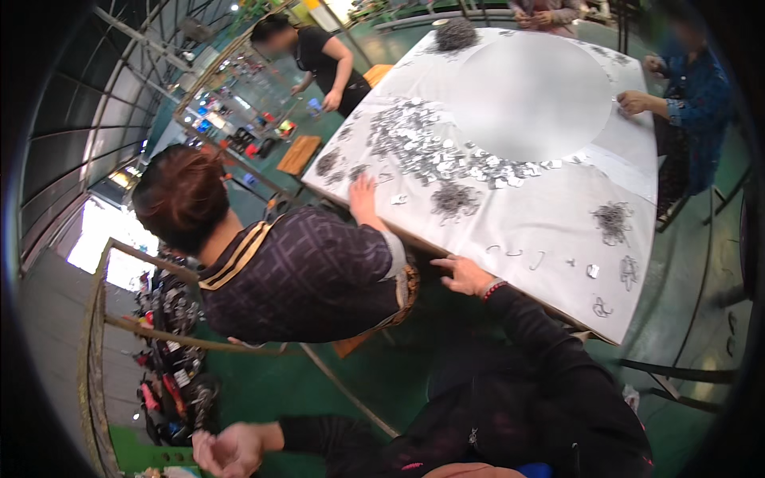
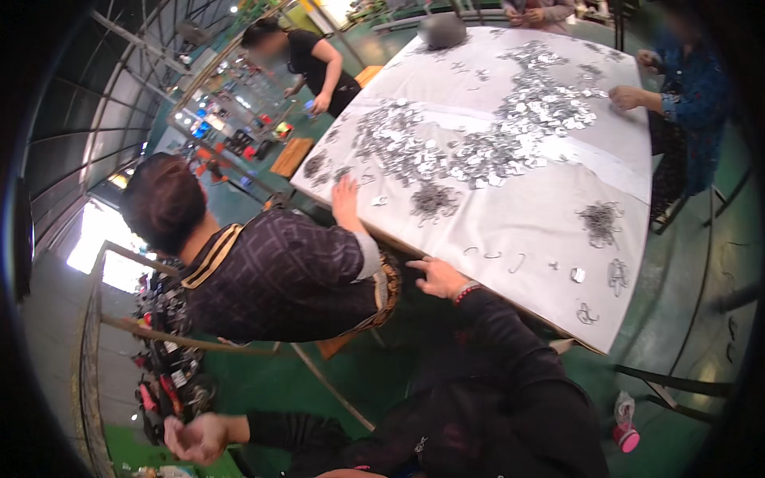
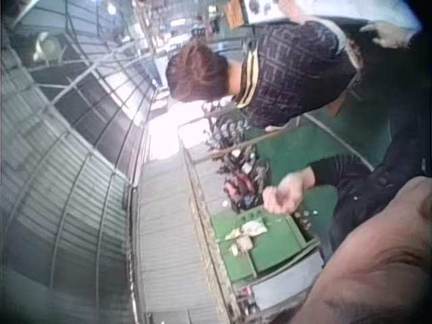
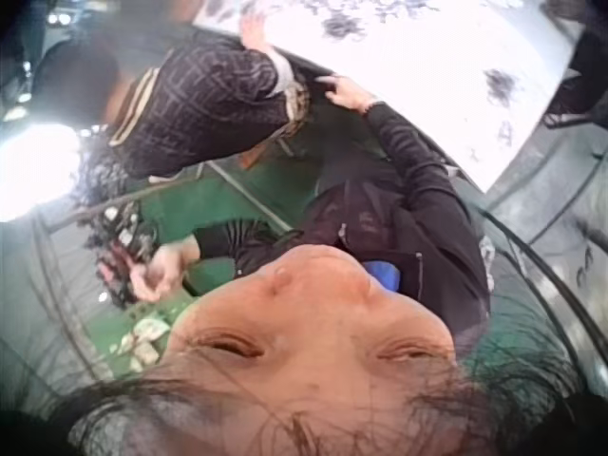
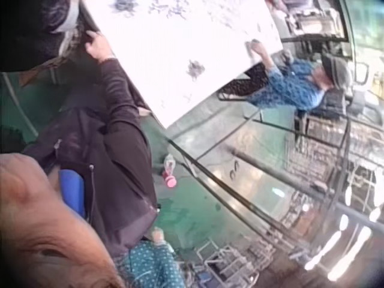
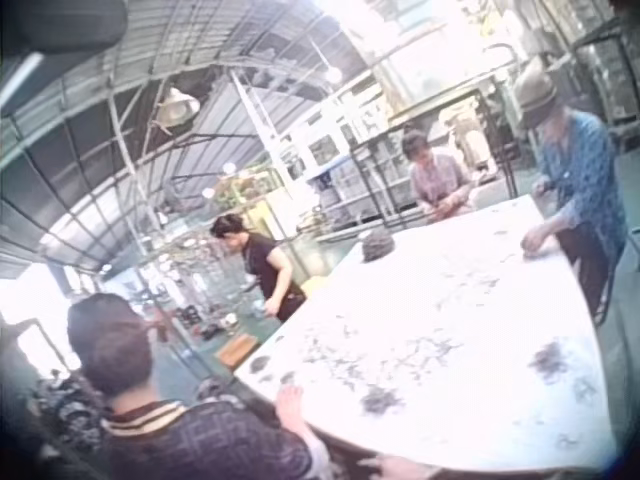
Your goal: The person assembles keychains by hand at a large table in a workshop. They pick up small metal parts and wire loops, connect them together, and place the finished keychains on a hanging rack. Other workers are also assembling keychains at the same table.
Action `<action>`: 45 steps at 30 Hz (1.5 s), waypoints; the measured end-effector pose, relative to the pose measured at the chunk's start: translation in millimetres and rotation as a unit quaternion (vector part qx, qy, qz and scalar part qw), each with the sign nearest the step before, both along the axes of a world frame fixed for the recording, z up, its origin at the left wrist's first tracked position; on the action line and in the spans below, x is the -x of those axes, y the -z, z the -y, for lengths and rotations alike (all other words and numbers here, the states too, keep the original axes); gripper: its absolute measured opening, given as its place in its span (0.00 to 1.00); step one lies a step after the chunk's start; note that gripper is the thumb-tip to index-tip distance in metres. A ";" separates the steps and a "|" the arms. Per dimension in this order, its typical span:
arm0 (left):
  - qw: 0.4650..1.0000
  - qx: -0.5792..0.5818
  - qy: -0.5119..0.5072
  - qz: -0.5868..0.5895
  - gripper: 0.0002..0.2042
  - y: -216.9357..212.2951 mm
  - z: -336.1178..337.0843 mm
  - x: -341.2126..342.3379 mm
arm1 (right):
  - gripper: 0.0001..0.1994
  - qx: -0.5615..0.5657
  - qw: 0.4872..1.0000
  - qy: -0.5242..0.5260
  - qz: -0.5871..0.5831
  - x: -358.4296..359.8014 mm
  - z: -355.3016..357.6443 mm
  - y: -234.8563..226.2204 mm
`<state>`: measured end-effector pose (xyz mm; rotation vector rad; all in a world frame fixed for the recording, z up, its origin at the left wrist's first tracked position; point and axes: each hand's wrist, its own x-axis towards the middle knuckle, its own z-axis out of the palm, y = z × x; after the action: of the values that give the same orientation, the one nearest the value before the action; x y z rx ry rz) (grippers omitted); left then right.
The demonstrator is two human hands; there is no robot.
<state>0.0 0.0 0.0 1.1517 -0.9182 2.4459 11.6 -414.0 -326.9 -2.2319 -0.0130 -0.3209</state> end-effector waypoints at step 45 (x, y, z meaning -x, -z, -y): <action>0.428 -0.322 0.205 -0.819 0.06 275.8 192.4 -22.7 | 0.11 -0.117 0.947 0.298 -0.012 60.4 261.0 -10.8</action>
<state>22.7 -192.4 -275.8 2.1736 -0.9621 -0.2475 -48.8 -675.0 -316.1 -1.9579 0.6893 -0.5857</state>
